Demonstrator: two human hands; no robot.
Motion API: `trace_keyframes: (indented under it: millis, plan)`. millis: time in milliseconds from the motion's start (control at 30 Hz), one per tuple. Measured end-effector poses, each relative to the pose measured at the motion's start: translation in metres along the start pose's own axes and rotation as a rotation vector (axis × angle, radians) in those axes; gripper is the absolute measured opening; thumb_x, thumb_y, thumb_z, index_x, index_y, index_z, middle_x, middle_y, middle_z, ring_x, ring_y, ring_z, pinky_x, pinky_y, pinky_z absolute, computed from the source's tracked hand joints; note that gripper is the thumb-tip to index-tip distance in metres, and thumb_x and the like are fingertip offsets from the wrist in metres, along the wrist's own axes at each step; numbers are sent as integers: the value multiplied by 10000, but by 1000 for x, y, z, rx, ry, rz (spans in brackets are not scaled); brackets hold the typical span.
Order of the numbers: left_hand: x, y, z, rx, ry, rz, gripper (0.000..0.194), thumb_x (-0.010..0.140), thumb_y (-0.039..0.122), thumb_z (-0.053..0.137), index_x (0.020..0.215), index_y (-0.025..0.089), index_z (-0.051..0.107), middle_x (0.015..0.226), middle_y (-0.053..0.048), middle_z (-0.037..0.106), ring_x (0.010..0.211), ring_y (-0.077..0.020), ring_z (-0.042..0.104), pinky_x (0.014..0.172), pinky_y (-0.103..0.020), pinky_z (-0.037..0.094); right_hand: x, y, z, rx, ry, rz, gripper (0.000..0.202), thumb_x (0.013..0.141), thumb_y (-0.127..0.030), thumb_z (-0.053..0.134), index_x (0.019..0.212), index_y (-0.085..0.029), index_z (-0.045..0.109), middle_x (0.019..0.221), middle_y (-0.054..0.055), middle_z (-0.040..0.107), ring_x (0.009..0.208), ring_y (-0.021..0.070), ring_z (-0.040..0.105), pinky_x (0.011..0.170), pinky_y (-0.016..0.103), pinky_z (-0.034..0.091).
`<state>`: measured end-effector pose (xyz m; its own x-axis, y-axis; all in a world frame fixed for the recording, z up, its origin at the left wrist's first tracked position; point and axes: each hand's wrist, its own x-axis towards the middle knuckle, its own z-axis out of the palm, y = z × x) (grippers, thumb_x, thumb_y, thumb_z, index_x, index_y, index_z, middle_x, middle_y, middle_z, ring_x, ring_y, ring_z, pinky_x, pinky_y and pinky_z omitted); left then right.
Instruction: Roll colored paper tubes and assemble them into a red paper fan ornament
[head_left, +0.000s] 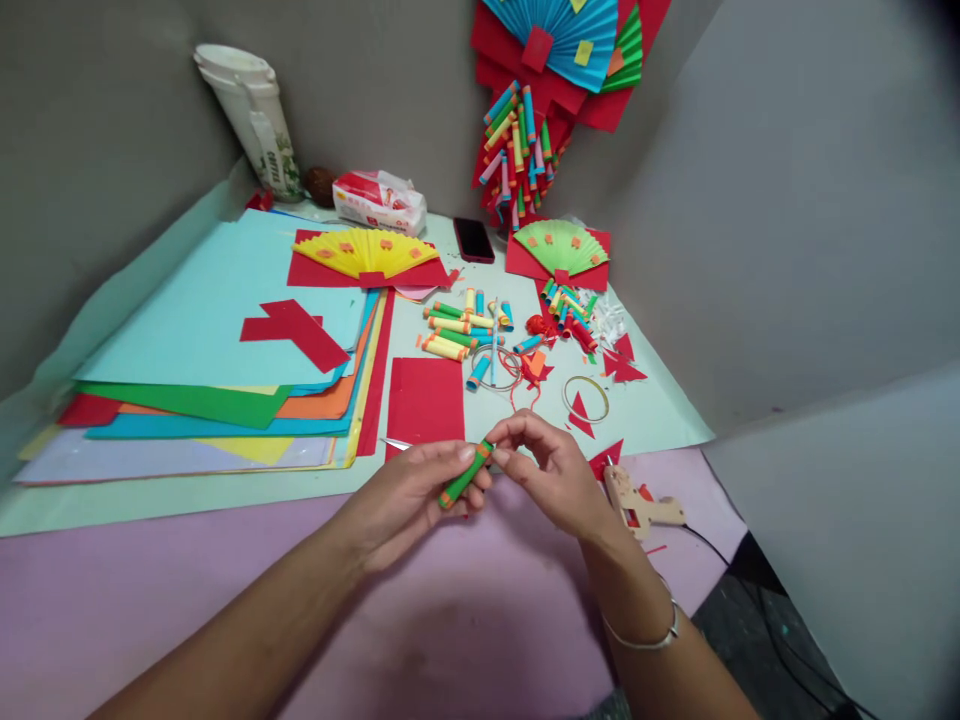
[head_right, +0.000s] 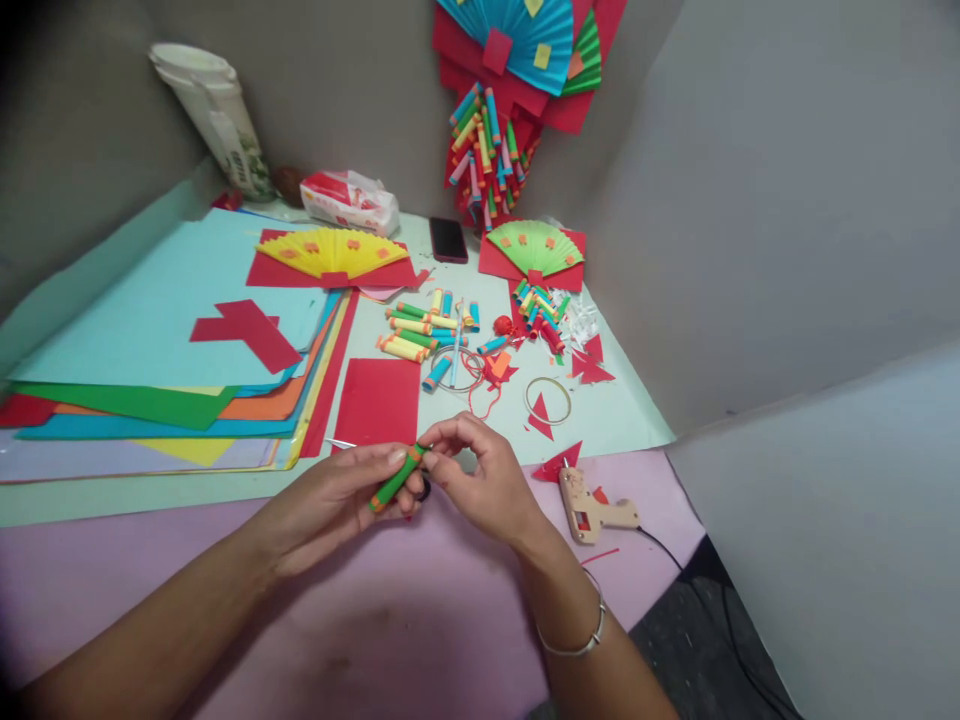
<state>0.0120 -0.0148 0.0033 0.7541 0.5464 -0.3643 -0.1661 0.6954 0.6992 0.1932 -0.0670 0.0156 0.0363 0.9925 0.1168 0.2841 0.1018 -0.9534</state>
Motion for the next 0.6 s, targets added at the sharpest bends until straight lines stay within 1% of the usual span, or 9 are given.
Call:
trace_keyframes:
  millis: [167,300,467,600]
  plan:
    - [0,1,-4,44,0,4,217,912,320,589,886,125,679,830,-75,682,695,-145,604,694,-277,482,0,3,5,76,-14,92,73,820,-160,624,871,-210,634,808,-9,594,763,140,550,733,280,444]
    - [-1,1,-3,71,24,17,205,897,339,606,892,144,667,811,-63,688,647,-135,588,680,-283,476,0,7,7,113,-26,165,59,812,-181,632,863,-210,625,774,-13,599,744,141,539,698,272,425]
    - [0,2,1,123,64,29,210,882,352,624,870,146,667,804,-61,691,640,-130,589,681,-273,467,-1,9,9,151,-27,203,56,807,-216,647,848,-206,610,755,-13,589,727,139,527,688,275,412]
    - [1,2,1,153,69,36,222,874,371,630,874,151,663,825,-64,692,660,-145,604,693,-289,479,-2,10,11,206,-33,242,90,806,-260,657,820,-206,587,710,-21,578,676,132,518,652,271,404]
